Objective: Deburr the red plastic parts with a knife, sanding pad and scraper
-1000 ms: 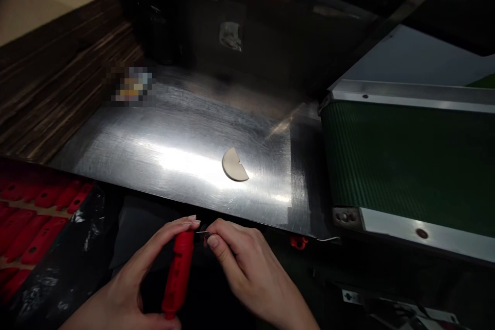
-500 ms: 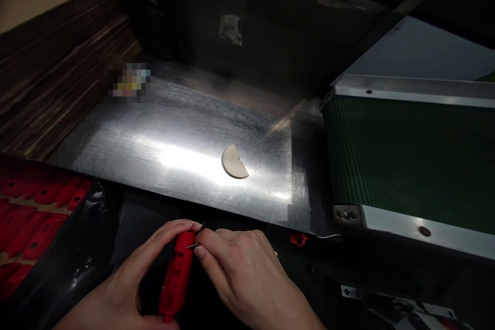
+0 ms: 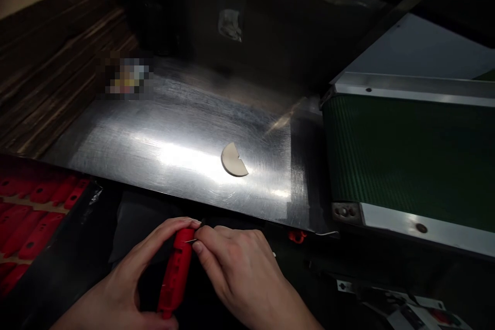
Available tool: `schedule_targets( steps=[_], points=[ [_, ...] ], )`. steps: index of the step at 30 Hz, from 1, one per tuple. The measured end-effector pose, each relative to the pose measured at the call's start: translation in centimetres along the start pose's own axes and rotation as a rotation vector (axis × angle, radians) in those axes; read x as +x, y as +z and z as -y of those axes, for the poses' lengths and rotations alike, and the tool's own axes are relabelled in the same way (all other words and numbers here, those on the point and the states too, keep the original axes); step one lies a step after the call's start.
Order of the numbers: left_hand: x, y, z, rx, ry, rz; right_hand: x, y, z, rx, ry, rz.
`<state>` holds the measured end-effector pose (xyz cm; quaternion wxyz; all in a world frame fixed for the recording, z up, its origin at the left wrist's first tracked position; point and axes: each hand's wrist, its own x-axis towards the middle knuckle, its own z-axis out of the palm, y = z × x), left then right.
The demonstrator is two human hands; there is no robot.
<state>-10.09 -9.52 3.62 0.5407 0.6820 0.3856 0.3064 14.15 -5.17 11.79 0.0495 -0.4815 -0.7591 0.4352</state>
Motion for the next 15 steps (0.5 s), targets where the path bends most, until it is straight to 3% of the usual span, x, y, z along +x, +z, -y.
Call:
schedule_targets(
  steps=[15],
  points=[
    [-0.34, -0.84, -0.33, 0.027, 0.043, -0.033, 0.33, 0.78, 0.69, -0.113, -0.014, -0.039]
  ],
)
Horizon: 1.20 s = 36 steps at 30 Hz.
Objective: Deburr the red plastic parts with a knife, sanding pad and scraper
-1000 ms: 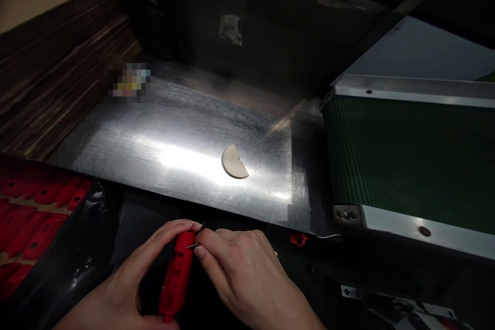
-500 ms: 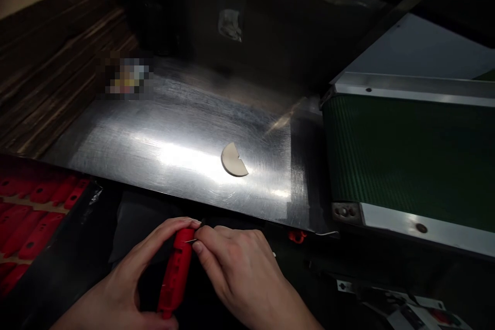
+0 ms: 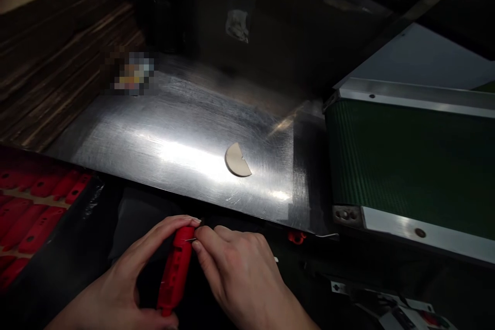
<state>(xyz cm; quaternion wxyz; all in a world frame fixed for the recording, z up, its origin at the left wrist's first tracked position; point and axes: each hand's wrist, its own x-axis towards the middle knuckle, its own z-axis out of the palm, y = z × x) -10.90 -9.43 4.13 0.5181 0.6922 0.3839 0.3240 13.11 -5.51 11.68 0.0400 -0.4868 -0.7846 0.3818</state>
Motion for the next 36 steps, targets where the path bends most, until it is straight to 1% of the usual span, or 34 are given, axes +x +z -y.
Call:
schedule_targets(
  steps=[5, 9, 20, 32, 36],
  points=[
    [0.0, -0.3, 0.2, 0.003, 0.056, -0.002, 0.1, -0.4, 0.6, -0.015, 0.021, 0.047],
    [0.0, -0.5, 0.4, 0.013, 0.079, 0.020, 0.1, -0.7, 0.9, -0.005, 0.033, 0.075],
    [0.5, -0.8, 0.3, 0.039, 0.101, 0.046, 0.2, -1.0, 1.2, 0.030, 0.056, 0.129],
    [0.5, -0.7, 0.3, 0.056, 0.140, 0.031, -0.1, -1.2, 1.0, 0.009, 0.058, 0.173],
    [0.7, -0.7, 0.4, 0.071, 0.145, 0.049, -0.1, -1.3, 0.9, -0.011, 0.060, 0.182]
  ],
)
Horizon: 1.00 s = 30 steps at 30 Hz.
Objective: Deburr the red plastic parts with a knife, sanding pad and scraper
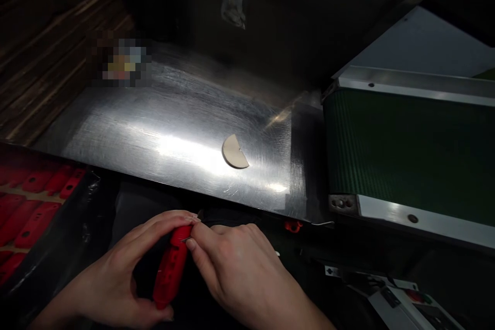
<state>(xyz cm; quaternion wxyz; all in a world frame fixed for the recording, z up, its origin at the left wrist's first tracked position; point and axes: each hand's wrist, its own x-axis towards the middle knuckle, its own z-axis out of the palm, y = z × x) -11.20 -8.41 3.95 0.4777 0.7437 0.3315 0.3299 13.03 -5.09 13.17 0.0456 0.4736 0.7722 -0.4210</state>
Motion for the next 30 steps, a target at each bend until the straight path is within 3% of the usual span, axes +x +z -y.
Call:
schedule_targets(
  steps=[11, 16, 19, 22, 26, 28, 30],
  points=[
    [0.1, -0.1, 0.3, 0.004, -0.017, 0.037, 0.6, -0.7, -0.7, 0.074, -0.038, 0.014],
    [0.2, 0.0, 0.4, 0.045, 0.016, 0.051, 0.7, -1.1, -2.4, 0.338, -0.113, 0.044],
    [0.4, -0.1, 0.2, 0.057, 0.007, 0.067, 0.4, -0.9, -3.8, 0.573, -0.066, -0.102],
    [0.4, -0.3, 0.1, 0.080, -0.035, 0.085, 0.3, -0.9, -6.0, 0.673, 0.119, -0.360],
    [0.2, -0.2, 0.4, -0.014, -0.260, 0.062, 1.2, -1.5, -10.6, 0.201, 0.365, -0.776],
    [0.3, 0.2, 0.7, -0.202, -0.367, -0.005, 1.9, -1.9, -13.0, -0.010, 0.390, -0.862],
    [0.5, 0.7, 1.1, -0.430, -0.384, -0.102, 2.6, -2.2, -14.4, -0.112, 0.396, -0.845]
  ],
)
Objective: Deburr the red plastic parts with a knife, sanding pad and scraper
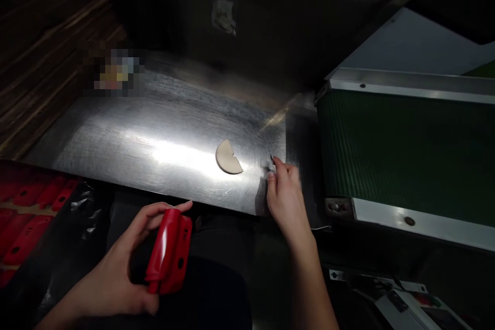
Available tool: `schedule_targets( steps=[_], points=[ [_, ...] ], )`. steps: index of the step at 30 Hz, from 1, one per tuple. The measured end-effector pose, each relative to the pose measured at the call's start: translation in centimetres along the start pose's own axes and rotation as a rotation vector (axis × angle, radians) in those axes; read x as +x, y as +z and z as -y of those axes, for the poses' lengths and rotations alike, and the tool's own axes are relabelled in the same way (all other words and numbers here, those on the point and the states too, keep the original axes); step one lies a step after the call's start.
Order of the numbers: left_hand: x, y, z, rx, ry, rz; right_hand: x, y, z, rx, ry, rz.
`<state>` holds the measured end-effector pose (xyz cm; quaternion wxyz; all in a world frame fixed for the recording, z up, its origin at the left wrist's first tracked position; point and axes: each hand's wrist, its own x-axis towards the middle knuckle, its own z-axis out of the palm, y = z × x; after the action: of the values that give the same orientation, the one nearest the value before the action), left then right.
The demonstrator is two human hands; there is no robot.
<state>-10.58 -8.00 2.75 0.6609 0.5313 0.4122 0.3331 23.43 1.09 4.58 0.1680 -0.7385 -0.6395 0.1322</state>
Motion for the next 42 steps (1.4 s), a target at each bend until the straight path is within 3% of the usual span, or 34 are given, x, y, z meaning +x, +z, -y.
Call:
schedule_targets(
  steps=[3, 6, 9, 12, 15, 18, 22, 25, 35, 42],
  points=[
    [0.7, 0.6, 0.6, -0.307, 0.078, -0.041, 0.7, 1.0, 0.9, -0.060, -0.065, -0.062],
    [1.3, 1.0, 0.6, -0.488, 0.140, -0.052, 0.7, 2.2, 4.3, -0.093, -0.155, -0.119],
    [1.4, 1.4, -0.4, -0.585, 0.092, -0.139, 0.9, 4.0, 8.1, -0.134, -0.162, -0.021],
    [1.3, 1.7, -1.6, -0.618, 0.031, -0.251, 1.4, 5.4, 10.1, -0.106, -0.133, -0.018],
    [1.2, 1.7, -2.3, -0.625, 0.026, -0.327, 1.2, 5.4, 10.2, -0.047, -0.105, -0.029],
    [1.5, 1.7, -2.3, -0.632, 0.047, -0.394, -0.7, 4.0, 9.9, 0.067, -0.074, 0.027],
    [2.1, 1.7, -1.4, -0.606, 0.114, -0.495, -5.1, 1.8, 11.0, 0.539, -0.025, 0.258],
    [2.7, 1.8, -0.4, -0.554, 0.170, -0.577, -7.7, 1.7, 12.4, 0.612, -0.128, 0.403],
    [3.1, 2.3, -0.2, -0.383, 0.252, -0.681, -9.0, 3.9, 13.3, 0.459, -0.255, 0.243],
    [2.4, 1.7, 0.3, -0.401, 0.229, -0.648, -8.7, 3.6, 13.8, 0.501, -0.259, 0.288]
  ],
)
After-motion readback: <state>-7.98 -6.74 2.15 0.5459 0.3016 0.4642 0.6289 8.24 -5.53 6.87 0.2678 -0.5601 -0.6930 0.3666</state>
